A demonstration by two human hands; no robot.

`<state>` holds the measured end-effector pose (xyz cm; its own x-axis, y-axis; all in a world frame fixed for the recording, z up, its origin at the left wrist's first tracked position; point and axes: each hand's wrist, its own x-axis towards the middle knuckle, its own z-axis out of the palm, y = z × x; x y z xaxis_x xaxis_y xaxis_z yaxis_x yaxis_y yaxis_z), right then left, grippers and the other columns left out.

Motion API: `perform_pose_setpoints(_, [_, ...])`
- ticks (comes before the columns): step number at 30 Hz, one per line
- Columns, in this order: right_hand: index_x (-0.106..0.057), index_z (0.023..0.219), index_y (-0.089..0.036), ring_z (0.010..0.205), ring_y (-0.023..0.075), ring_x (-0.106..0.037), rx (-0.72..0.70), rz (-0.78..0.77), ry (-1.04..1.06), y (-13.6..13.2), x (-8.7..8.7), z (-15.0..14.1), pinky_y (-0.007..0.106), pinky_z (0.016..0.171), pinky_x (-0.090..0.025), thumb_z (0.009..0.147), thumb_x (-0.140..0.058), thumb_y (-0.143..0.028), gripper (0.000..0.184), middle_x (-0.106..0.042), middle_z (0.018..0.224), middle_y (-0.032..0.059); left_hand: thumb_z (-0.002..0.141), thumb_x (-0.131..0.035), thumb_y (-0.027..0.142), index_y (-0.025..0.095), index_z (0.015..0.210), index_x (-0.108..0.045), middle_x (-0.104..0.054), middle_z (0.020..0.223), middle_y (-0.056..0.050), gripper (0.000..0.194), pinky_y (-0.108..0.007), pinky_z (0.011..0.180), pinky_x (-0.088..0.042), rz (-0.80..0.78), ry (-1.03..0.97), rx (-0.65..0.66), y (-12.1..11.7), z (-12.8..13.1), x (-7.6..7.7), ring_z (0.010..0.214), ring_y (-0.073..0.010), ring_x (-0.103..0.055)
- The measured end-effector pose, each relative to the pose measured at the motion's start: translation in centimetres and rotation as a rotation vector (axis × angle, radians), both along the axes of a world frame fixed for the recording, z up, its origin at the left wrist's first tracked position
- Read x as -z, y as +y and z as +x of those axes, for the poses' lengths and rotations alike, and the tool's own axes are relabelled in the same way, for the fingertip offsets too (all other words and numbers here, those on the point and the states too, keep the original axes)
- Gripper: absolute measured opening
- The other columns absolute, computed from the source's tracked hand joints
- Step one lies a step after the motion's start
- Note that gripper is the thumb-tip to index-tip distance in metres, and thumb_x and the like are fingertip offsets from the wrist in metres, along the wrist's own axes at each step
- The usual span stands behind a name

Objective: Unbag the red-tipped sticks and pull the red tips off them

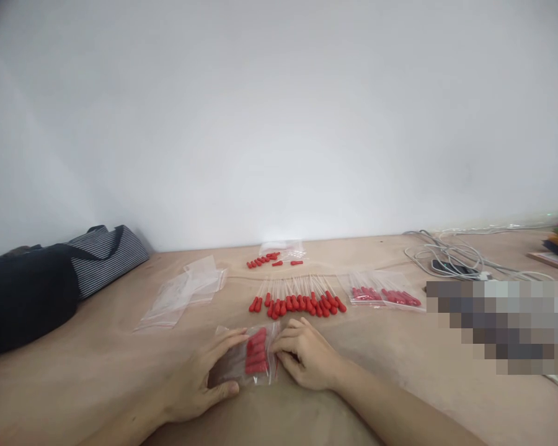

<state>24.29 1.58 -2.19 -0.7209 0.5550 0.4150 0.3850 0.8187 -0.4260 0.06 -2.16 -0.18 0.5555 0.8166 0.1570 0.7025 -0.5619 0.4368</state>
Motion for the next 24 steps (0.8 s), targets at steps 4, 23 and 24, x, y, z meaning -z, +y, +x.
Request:
perform_pose_setpoints(4, [-0.061, 0.094, -0.023, 0.074, 0.0147, -0.049, 0.089, -0.108, 0.075, 0.0, 0.1, -0.9, 0.028, 0.069, -0.033, 0.082, -0.041, -0.019, 0.024, -0.062, 0.076, 0.0025, 0.078, -0.051, 0.035, 0.025, 0.119, -0.043, -0.052, 0.121, -0.006, 0.043, -0.037, 0.093, -0.038, -0.041, -0.072, -0.075, -0.1, -0.1, 0.5, 0.109, -0.0214, -0.048])
perform_pose_setpoints(23, [-0.057, 0.072, -0.017, 0.068, 0.0121, -0.045, 0.296, -0.456, 0.159, -0.8, -1.0, -3.2, 0.020, 0.058, -0.034, 0.048, -0.071, -0.020, 0.027, -0.054, 0.071, -0.0016, 0.076, -0.055, 0.030, 0.023, 0.110, -0.050, -0.057, 0.111, -0.005, 0.035, -0.036, 0.089, -0.040, -0.054, -0.171, -0.080, 0.2, 0.4, 0.1, 0.102, -0.0205, -0.051])
perform_pose_setpoints(24, [-0.057, 0.073, -0.017, 0.068, 0.0118, -0.046, 0.301, -0.476, 0.170, -0.8, -0.9, -3.2, 0.020, 0.057, -0.034, 0.048, -0.070, -0.018, 0.028, -0.054, 0.072, -0.0015, 0.076, -0.055, 0.030, 0.024, 0.111, -0.050, -0.056, 0.111, -0.005, 0.035, -0.036, 0.089, -0.040, -0.053, -0.171, -0.071, 0.2, 0.4, 0.1, 0.102, -0.0206, -0.051])
